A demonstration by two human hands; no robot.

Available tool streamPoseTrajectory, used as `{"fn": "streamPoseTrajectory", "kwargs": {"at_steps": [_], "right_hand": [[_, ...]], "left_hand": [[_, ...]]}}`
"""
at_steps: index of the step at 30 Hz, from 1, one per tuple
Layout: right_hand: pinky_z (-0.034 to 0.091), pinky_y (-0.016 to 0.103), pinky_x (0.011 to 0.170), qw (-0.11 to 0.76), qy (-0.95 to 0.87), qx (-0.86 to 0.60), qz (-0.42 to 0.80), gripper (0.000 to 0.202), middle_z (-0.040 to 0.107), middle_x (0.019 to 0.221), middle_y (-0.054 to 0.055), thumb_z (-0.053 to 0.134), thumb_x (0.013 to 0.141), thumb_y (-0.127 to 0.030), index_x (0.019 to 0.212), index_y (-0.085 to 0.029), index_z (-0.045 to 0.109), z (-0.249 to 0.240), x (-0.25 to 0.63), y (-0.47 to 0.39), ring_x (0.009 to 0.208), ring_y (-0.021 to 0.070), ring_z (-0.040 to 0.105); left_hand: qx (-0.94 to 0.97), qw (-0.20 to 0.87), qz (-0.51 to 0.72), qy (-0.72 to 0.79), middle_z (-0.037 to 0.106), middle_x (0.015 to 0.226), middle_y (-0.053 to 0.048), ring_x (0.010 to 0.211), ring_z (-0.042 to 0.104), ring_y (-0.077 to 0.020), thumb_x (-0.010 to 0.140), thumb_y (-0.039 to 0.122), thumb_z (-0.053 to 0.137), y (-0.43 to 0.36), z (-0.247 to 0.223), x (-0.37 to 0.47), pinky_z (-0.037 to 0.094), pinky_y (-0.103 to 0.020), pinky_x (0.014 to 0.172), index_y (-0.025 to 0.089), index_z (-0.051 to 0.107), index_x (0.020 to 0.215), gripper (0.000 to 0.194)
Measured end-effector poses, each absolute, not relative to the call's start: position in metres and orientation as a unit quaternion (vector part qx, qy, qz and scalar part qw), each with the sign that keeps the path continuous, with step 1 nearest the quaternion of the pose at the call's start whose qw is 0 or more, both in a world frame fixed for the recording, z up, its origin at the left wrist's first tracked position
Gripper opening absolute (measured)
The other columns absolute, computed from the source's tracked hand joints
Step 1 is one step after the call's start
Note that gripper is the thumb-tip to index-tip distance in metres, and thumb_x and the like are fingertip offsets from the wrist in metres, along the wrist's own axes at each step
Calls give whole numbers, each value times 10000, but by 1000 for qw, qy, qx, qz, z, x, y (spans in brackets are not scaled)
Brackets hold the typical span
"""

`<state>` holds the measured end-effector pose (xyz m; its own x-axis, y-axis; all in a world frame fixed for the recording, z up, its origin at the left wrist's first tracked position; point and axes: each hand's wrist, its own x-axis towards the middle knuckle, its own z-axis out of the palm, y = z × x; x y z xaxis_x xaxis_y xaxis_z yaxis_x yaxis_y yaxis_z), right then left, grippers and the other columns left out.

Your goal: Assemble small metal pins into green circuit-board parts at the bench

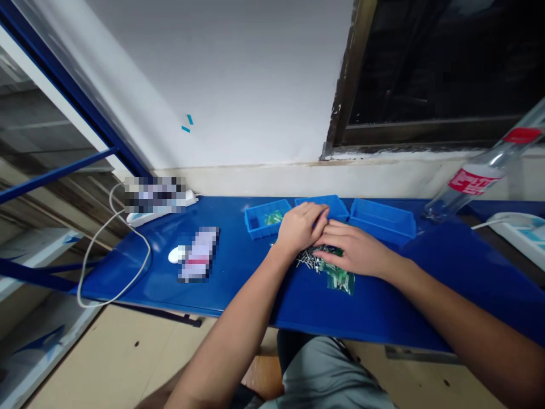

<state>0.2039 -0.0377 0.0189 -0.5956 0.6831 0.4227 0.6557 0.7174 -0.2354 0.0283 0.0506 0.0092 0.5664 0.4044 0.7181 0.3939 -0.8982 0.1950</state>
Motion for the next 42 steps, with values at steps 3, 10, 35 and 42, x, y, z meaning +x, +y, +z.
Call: {"fn": "streamPoseTrajectory", "kwargs": {"at_steps": [3, 10, 35, 42], "right_hand": [[561, 492, 1023, 216, -905, -367, 13, 253, 766, 1166, 82, 623, 996, -165, 1195, -250, 756, 5, 200, -32, 1155, 297, 652], [586, 429, 920, 180, -911, -371, 18, 215, 777, 1047, 81, 624, 965, -95, 1029, -228, 780, -1, 199, -22, 1026, 267, 682], [508, 303, 607, 468, -659, -583, 83, 296, 750, 933, 53, 711, 838, -258, 1131, -218, 692, 3, 212, -30, 702, 176, 651], [549, 340, 649, 437, -716, -542, 53, 374, 705, 907, 59, 625, 868, -248, 1237, -209, 667, 2, 205, -30, 728, 199, 637]], "left_hand": [[878, 5, 421, 227, 786, 995, -92, 891, 709, -202, 1098, 311, 465, 51, 4, 15, 578, -352, 852, 148, 711, 1181, 307], [856, 34, 448, 256, 787, 980, -102, 894, 727, -201, 1088, 308, 493, 51, 2, 2, 586, -358, 873, 151, 725, 1157, 289], [873, 159, 380, 262, 823, 1029, -57, 737, 748, -160, 1075, 364, 503, 33, -5, 11, 603, -295, 715, 205, 624, 1412, 392], [868, 200, 399, 216, 804, 1191, -77, 873, 790, -188, 1069, 322, 527, 36, -12, 16, 628, -316, 804, 213, 494, 1541, 486]]}}
